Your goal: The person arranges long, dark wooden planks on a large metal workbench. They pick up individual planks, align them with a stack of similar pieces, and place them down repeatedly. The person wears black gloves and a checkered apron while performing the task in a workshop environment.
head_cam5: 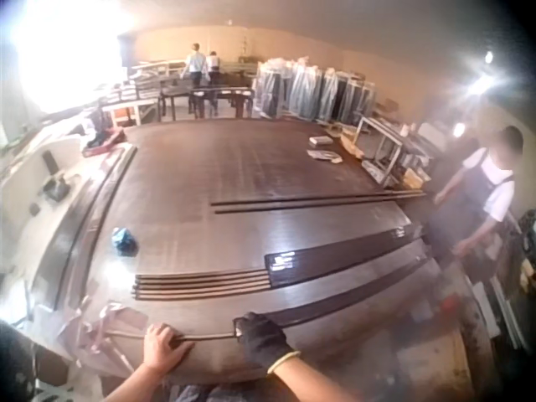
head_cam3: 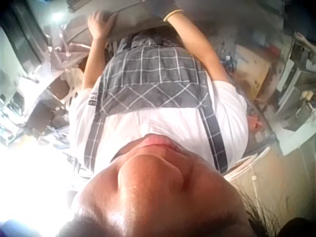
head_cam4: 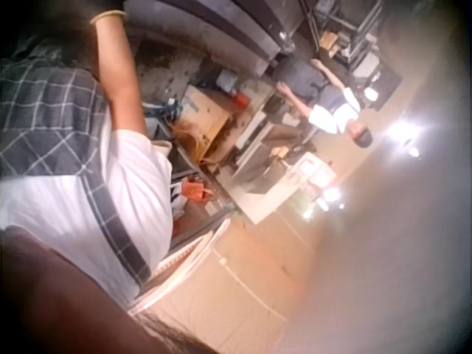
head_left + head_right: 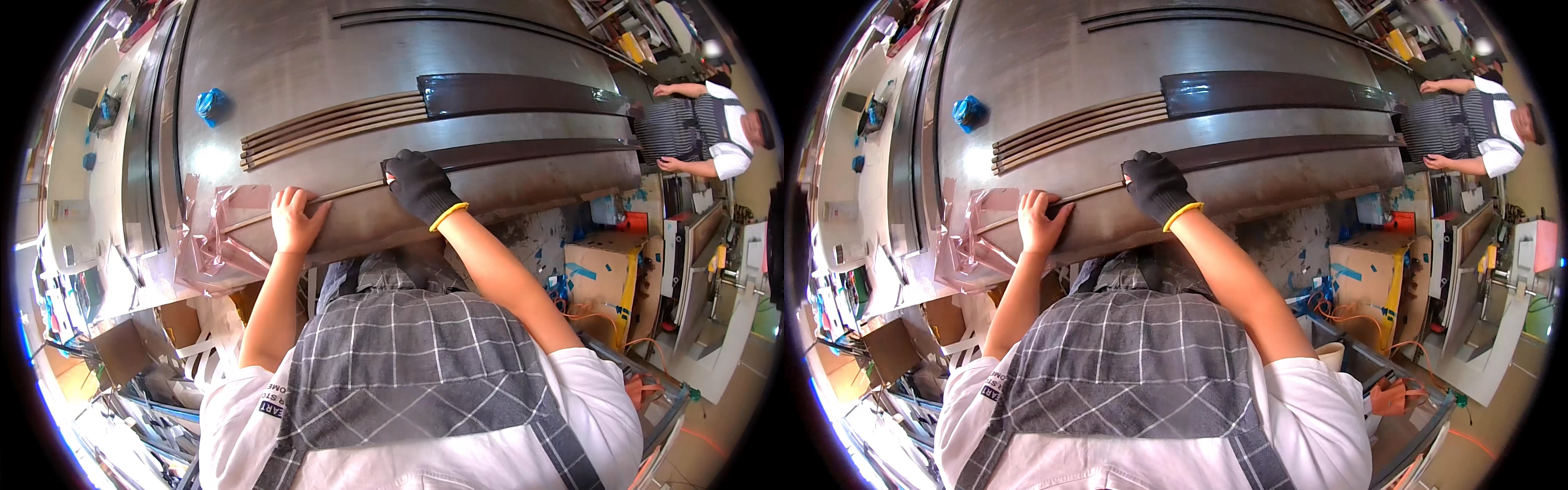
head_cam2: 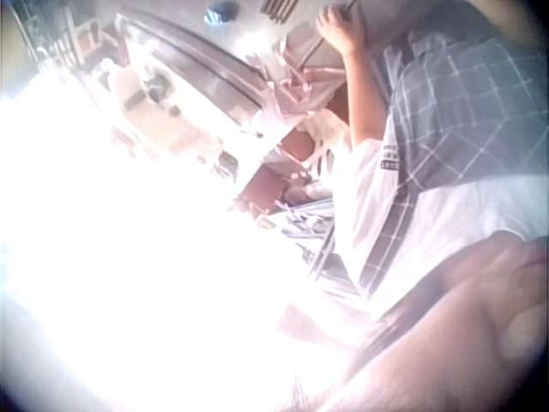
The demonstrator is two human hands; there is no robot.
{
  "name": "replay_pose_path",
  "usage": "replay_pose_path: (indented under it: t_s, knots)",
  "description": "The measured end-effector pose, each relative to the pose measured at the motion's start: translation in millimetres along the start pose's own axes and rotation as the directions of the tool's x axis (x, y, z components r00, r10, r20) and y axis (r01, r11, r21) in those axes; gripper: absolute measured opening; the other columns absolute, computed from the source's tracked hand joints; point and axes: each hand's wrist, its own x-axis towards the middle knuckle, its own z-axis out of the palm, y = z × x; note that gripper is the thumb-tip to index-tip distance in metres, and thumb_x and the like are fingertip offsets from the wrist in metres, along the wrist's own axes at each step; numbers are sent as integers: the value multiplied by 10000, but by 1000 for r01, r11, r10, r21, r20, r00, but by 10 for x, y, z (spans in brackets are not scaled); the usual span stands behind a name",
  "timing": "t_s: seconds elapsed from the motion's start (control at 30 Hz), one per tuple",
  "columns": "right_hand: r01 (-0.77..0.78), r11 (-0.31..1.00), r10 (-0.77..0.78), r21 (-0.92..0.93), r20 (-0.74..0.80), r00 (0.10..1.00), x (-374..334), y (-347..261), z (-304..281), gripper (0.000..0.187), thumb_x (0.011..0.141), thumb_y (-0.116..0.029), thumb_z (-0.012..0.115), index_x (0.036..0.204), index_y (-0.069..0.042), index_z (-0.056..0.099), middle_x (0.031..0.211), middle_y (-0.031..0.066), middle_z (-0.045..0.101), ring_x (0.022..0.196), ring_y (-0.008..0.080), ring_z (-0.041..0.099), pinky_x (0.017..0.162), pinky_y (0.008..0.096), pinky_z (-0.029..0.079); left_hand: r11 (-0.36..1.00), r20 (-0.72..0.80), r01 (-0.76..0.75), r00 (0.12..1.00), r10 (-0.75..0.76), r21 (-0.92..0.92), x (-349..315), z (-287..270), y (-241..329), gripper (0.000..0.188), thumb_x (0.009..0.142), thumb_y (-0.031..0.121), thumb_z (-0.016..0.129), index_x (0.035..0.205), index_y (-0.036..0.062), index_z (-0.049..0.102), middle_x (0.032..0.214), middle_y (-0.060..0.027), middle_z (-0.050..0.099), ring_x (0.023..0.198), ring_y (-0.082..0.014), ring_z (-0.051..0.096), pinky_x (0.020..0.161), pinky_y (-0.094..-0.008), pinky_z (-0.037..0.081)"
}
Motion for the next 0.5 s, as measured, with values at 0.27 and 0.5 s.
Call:
replay_pose_path:
  t_s: [0.27,0.5]
  knots:
    - [-173,877,352,449,-353,867,-89,601,-168,156,832,-221,561,841,-67,536,887,149,587,858,338,581,760,401,460,993,35,4,999,-8,114,-104,-366,-342,246,677,211,735,808,52,600,824,-103,552,818,-311,515,747,-400,429]
    - [-189,857,504,480,-856,112,-1296,1304,-1970,210,867,-211,538,913,-7,557,887,160,561,806,286,546,726,355,435,993,266,-93,961,70,75,-59,-336,-404,240,720,217,703,757,45,540,776,-100,544,774,-311,513,717,-416,413]
